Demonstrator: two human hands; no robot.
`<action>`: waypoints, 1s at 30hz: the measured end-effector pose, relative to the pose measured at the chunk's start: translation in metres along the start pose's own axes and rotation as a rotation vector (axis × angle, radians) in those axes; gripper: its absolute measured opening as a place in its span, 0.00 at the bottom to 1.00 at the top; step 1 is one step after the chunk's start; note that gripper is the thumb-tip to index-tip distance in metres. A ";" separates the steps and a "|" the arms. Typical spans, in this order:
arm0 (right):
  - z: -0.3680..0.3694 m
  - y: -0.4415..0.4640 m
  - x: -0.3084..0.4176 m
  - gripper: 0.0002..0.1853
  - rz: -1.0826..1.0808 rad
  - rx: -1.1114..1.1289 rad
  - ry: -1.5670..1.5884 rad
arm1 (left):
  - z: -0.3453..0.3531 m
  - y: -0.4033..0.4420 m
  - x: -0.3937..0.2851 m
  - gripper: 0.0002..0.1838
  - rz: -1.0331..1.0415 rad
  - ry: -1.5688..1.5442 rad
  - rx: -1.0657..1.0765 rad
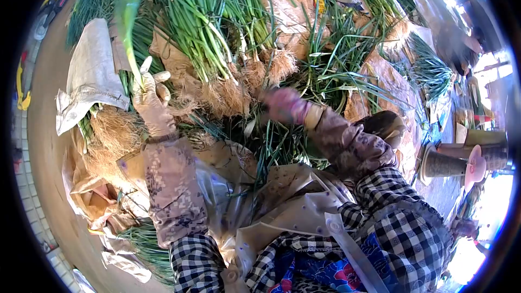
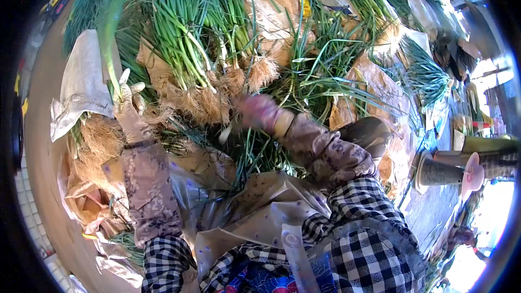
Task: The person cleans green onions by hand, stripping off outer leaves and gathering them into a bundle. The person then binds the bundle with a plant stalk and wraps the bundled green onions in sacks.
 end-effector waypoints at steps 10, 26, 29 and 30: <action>0.011 0.119 -0.148 0.31 -0.139 -0.550 1.056 | 0.050 -0.058 0.104 0.22 -0.897 -0.777 0.241; -0.066 0.009 0.091 0.11 -0.627 -0.791 0.446 | 0.034 -0.092 0.128 0.26 -0.838 -0.358 0.374; 0.003 0.023 0.091 0.11 -0.477 -0.474 0.071 | 0.023 -0.123 0.147 0.26 -0.912 -0.241 0.457; 0.011 0.019 0.091 0.11 -0.561 -0.467 -0.060 | 0.024 -0.130 0.144 0.28 -0.867 -0.188 0.469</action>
Point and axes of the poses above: each hand's wrist, its own y-axis towards the middle knuckle, its own z-axis out of the palm, x = y × z, the point moved 7 cm from there along y, towards the middle knuckle
